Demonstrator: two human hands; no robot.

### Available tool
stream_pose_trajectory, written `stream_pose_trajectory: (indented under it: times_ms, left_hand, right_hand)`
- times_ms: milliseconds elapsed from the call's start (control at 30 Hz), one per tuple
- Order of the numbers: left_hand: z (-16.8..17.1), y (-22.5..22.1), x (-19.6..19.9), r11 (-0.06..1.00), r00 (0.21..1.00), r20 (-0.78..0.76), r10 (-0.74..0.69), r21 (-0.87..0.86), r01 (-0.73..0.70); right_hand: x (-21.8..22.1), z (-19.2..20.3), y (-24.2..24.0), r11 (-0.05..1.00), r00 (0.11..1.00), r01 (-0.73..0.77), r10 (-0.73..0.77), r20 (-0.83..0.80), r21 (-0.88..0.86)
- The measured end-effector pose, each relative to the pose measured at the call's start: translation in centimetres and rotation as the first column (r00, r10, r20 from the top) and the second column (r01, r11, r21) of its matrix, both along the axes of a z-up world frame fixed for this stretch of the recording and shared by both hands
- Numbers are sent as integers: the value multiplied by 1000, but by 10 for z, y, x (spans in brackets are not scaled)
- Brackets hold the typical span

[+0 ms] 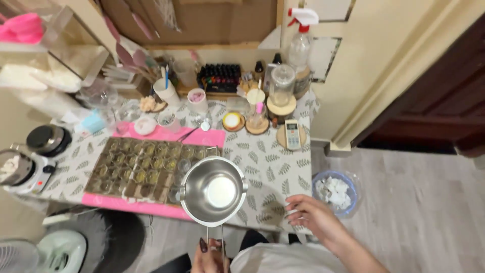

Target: Preparing wax chips, wicks, and small containers for candle making.

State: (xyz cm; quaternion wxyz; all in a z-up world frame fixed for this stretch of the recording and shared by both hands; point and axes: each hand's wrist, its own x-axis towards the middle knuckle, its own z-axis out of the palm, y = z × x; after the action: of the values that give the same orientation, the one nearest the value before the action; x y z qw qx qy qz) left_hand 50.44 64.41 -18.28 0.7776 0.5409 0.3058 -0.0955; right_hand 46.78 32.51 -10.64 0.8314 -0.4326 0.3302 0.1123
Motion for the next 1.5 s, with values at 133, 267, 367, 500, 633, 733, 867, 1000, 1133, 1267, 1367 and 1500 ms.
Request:
stream_pose_trajectory:
  times_ms: [133,267,367,500,633,733,867,1000,1133,1267,1367,1500]
  left_hand:
    - [53,2,19,959,968,212,-138,273,77]
    - [95,-5,56,979,985,168,-50,204,14]
    - [106,10,73,971,991,126,-44,238,12]
    - [59,60,96,940,981,189,-50,341,-17]
    - [54,94,111,922,975,217,-46,385,-42]
    - [56,129,153,894,978,200,62,424,-144]
    - [25,205,248,881,961,267,65,438,-181]
    - [6,306,327,872,946,324,-2,463,-157]
    - [8,405,374,854,945,325,-44,503,-134]
    - [27,446,396,852,966,260,-3,506,-133]
    - [-11,490,407,892,974,227,-2,441,-101]
    - [-35,528,426,979,965,180,-191,-33,200]
  right_hand:
    - [33,19,6,993,993,-102,105,48,-61]
    - [47,7,-5,996,1000,-23,25,12,-87]
    - [56,-17,-9,999,999,28,-29,-36,-22]
    - [95,-5,14,994,992,-22,35,-123,110]
    - [159,18,72,993,991,-118,118,-63,-7]
    - [211,21,125,970,960,-240,231,160,40]
    - [291,36,213,944,927,-324,329,177,-59]
    - [382,14,311,882,842,-405,462,277,-240]
    - [486,-6,420,748,799,-407,570,192,-525]
    - [592,-40,513,409,737,-131,649,188,-903]
    - [669,-68,553,324,760,12,612,219,-946]
    - [736,-40,569,157,829,-224,550,-103,-962]
